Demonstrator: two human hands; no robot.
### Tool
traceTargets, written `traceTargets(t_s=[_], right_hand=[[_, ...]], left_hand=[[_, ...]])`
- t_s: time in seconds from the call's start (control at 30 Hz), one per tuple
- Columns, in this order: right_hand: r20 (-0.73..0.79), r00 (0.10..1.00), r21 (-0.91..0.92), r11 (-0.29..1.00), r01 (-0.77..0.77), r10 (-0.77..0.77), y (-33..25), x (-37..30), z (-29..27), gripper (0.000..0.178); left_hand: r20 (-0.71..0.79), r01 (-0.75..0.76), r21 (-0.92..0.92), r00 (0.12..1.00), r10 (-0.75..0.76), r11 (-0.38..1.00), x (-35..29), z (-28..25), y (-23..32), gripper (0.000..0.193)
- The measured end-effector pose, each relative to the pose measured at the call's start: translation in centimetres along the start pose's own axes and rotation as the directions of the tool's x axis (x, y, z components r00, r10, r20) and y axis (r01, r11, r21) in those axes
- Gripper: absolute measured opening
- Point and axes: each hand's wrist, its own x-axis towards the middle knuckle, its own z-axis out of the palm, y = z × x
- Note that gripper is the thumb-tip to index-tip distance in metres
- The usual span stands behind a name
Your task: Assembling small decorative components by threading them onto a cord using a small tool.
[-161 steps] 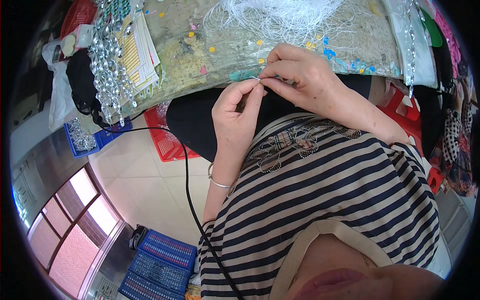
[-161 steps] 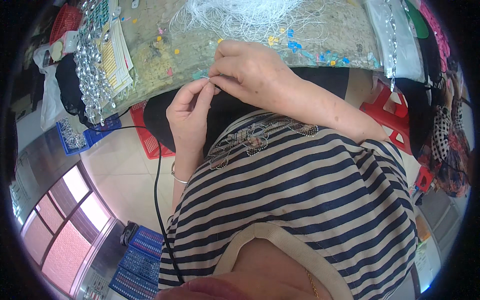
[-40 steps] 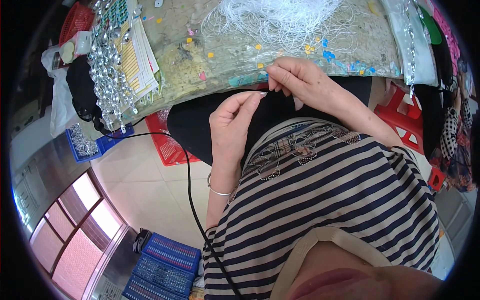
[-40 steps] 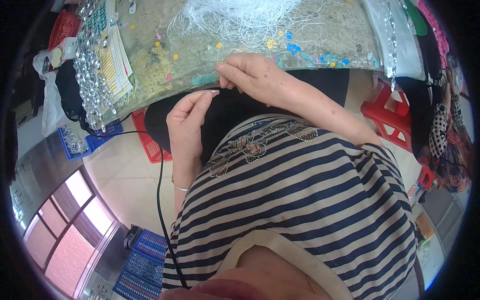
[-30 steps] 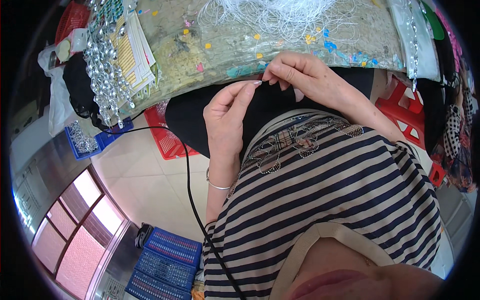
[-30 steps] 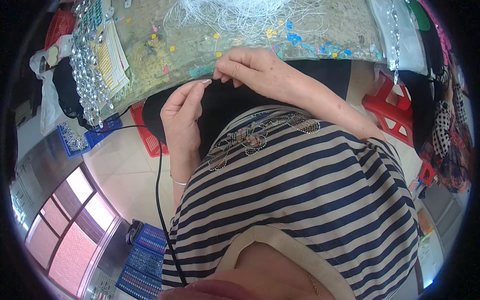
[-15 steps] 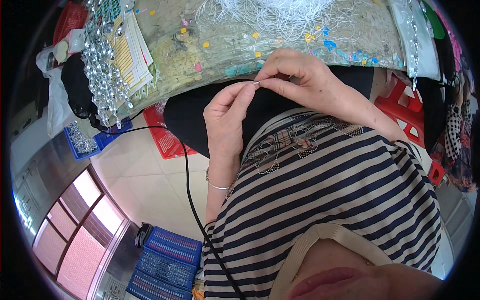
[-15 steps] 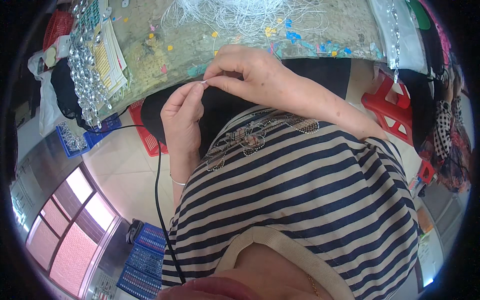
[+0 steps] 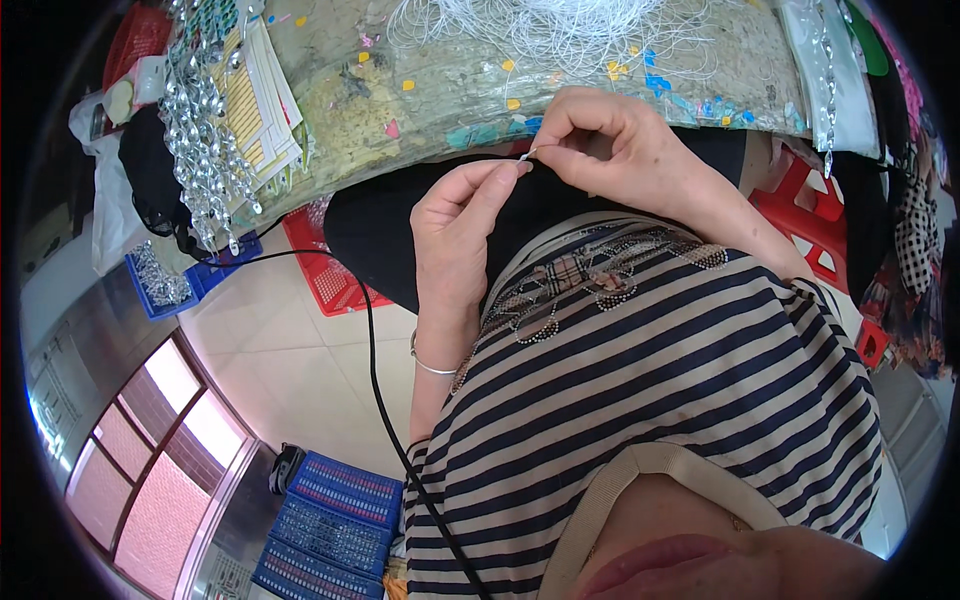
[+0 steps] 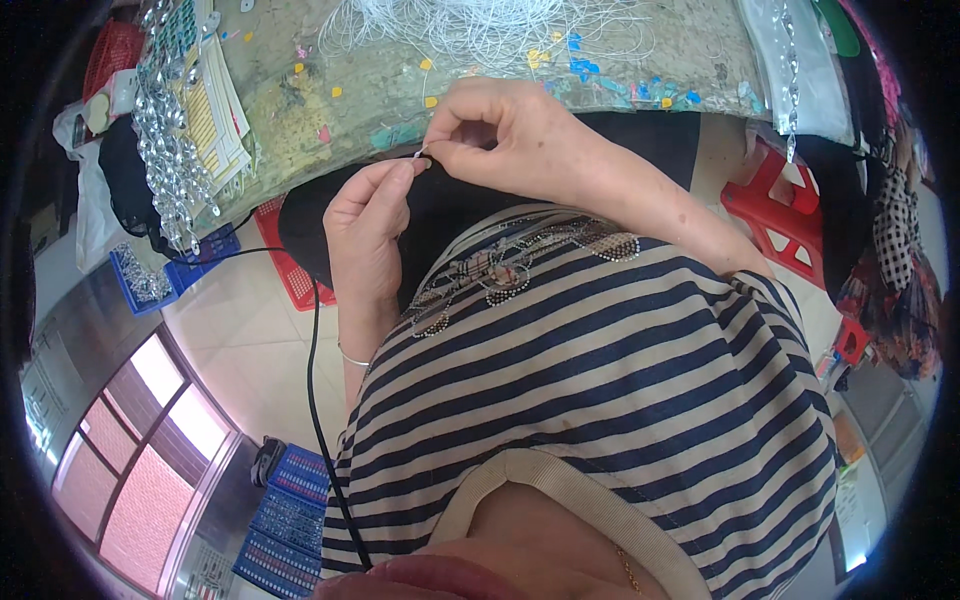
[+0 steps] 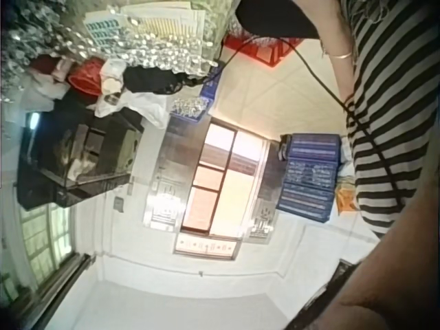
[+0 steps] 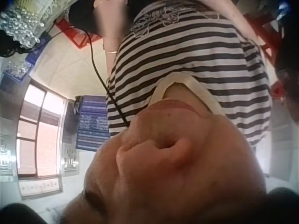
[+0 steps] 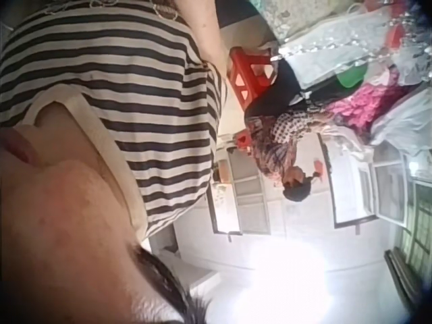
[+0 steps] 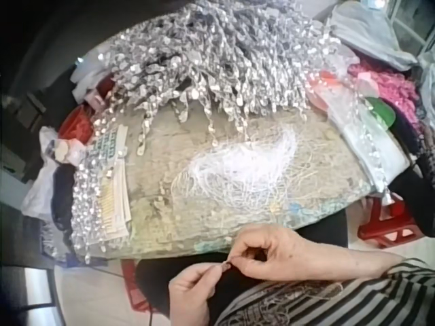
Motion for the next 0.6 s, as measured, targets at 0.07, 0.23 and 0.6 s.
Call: traceTargets(t_s=[0.07, 0.23, 0.6], right_hand=[[0.025, 0.996, 0.082, 0.993, -0.088, 0.087, -0.3, 0.0, -0.4, 0.003], [0.057, 0.924, 0.267, 0.886, -0.38, 0.379, 0.2, -0.4, -0.9, 0.011], [0.031, 0.982, 0.213, 0.958, -0.191, 0.188, -0.1, -0.6, -0.8, 0.006]], left_hand=[[0.008, -0.007, -0.002, 1.0, 0.007, 1.0, -0.1, 0.1, 0.1, 0.014], [0.008, -0.023, 0.069, 1.0, 0.023, 0.997, -0.3, 0.1, 0.2, 0.013], [0.077, -0.124, 0.136, 0.991, 0.114, 0.983, -0.2, 1.6, 0.6, 0.02]])
